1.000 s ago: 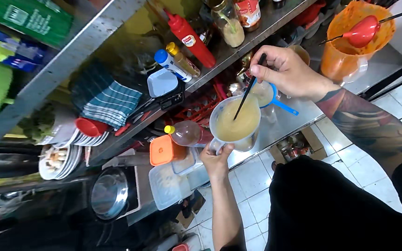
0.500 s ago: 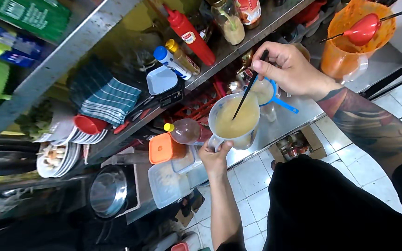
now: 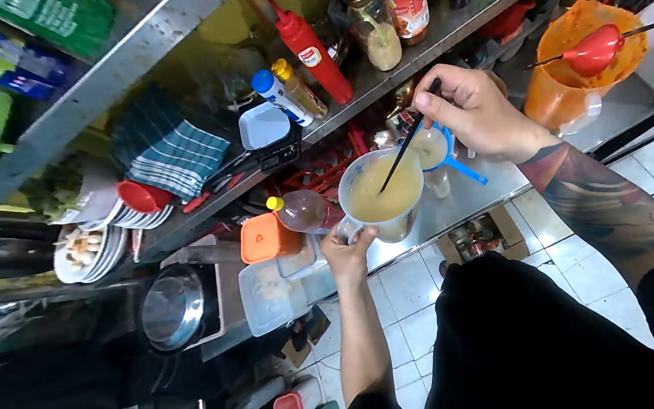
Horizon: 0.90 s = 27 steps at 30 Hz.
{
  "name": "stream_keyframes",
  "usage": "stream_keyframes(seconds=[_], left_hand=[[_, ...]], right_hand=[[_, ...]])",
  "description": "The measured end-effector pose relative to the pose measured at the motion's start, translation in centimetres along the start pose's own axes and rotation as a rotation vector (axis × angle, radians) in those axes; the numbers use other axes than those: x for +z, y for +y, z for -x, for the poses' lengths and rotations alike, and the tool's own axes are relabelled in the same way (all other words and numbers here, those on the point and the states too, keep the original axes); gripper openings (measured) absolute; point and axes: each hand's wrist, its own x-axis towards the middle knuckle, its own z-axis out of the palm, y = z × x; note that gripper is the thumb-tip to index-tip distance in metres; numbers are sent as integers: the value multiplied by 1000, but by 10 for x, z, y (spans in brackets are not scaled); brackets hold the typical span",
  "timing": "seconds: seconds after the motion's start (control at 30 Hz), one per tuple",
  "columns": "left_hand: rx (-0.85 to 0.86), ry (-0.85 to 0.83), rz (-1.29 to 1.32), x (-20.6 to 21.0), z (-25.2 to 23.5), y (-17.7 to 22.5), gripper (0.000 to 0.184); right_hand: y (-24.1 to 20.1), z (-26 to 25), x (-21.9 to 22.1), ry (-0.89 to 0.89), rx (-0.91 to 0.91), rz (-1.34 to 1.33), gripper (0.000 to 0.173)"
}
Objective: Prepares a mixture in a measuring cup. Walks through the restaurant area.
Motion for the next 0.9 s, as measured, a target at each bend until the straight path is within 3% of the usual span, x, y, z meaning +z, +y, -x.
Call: stream_keyframes(seconds=[0.9], left_hand=[[10,-3,-46,-2,-1,6,29]], right_hand=[[-1,0,2,-3,-8,-9,22]])
